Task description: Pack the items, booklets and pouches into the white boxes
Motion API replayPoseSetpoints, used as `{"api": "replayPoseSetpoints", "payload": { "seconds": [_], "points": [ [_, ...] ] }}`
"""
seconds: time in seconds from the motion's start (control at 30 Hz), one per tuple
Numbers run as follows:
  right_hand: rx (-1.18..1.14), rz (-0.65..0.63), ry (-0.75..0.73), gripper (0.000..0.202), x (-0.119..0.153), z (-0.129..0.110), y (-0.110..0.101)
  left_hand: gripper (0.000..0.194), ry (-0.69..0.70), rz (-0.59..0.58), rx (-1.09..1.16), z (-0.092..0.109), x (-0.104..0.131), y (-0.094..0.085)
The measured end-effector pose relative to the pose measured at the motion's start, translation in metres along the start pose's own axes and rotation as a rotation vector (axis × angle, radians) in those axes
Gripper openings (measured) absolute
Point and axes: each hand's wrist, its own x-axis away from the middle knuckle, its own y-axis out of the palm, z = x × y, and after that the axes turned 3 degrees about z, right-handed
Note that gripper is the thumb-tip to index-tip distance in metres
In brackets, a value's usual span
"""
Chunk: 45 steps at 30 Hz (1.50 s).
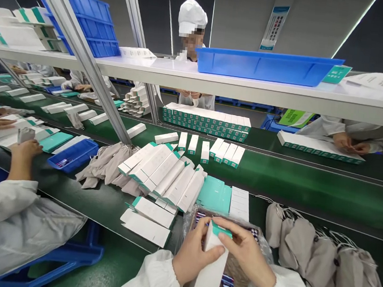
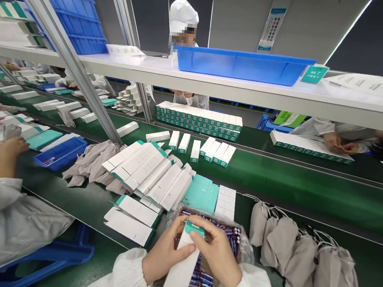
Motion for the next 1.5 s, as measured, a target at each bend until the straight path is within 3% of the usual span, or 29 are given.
{"api": "replayPoseSetpoints", "payload": {
  "seconds": [0.27,0.37,0.47,0.6,0.7,0.77,0.87,0.93,0.97,1.03,1.07,1.2,1.27,1.4,1.5],
  "points": [
    [-0.239,0.085,0.126,0.029,0.001,-0.017,0.005,0.055,0.032,-0.051,-0.064,0.004,-0.001,-0.002],
    [-0.166,0.078,0.102,0.029,0.002,-0.012,0.001,0.054,0.039,-0.105,0.005,0.003,-0.002,-0.002],
    [0.057,0.043,-0.017,0.031,0.008,0.002,-0.005,0.051,0.026,-0.113,0.098,0.000,-0.002,-0.002],
    [0.323,-0.070,-0.114,0.034,0.014,0.014,-0.020,0.054,-0.067,-0.086,0.166,-0.008,-0.002,0.002],
    [0.460,-0.117,-0.124,0.035,0.008,0.003,-0.037,0.057,-0.119,-0.118,0.191,-0.008,-0.009,0.009],
    [0.536,-0.166,-0.108,0.048,-0.002,-0.012,-0.049,0.062,-0.124,-0.175,0.181,-0.004,-0.018,0.016],
    [0.573,-0.422,-0.029,0.059,-0.020,-0.025,-0.071,0.076,-0.146,-0.274,0.123,0.008,-0.032,0.023],
    [0.513,-0.555,0.062,0.048,-0.032,-0.019,-0.093,0.082,-0.157,-0.188,0.030,0.016,-0.039,0.018],
    [0.455,-0.557,0.127,0.044,-0.038,-0.012,-0.107,0.082,-0.150,-0.097,-0.021,0.018,-0.041,0.013],
    [0.275,-0.413,0.248,0.042,-0.050,0.007,-0.140,0.074,-0.124,0.083,-0.077,0.019,-0.045,-0.003],
    [0.175,-0.275,0.294,0.042,-0.057,0.017,-0.157,0.067,-0.117,0.136,-0.076,0.017,-0.045,-0.011],
    [-0.234,0.495,0.347,0.026,-0.101,0.049,-0.212,0.049,-0.146,0.179,-0.025,-0.001,-0.037,-0.034],
    [-0.266,0.733,0.363,0.015,-0.131,0.059,-0.227,0.049,-0.177,0.177,-0.023,-0.013,-0.029,-0.033],
    [-0.105,0.866,0.441,0.022,-0.190,0.078,-0.241,0.057,-0.283,0.143,0.030,-0.038,-0.009,-0.020],
    [0.078,0.841,0.440,0.025,-0.219,0.087,-0.252,0.062,-0.351,0.118,0.079,-0.051,0.003,-0.013]
  ]
}}
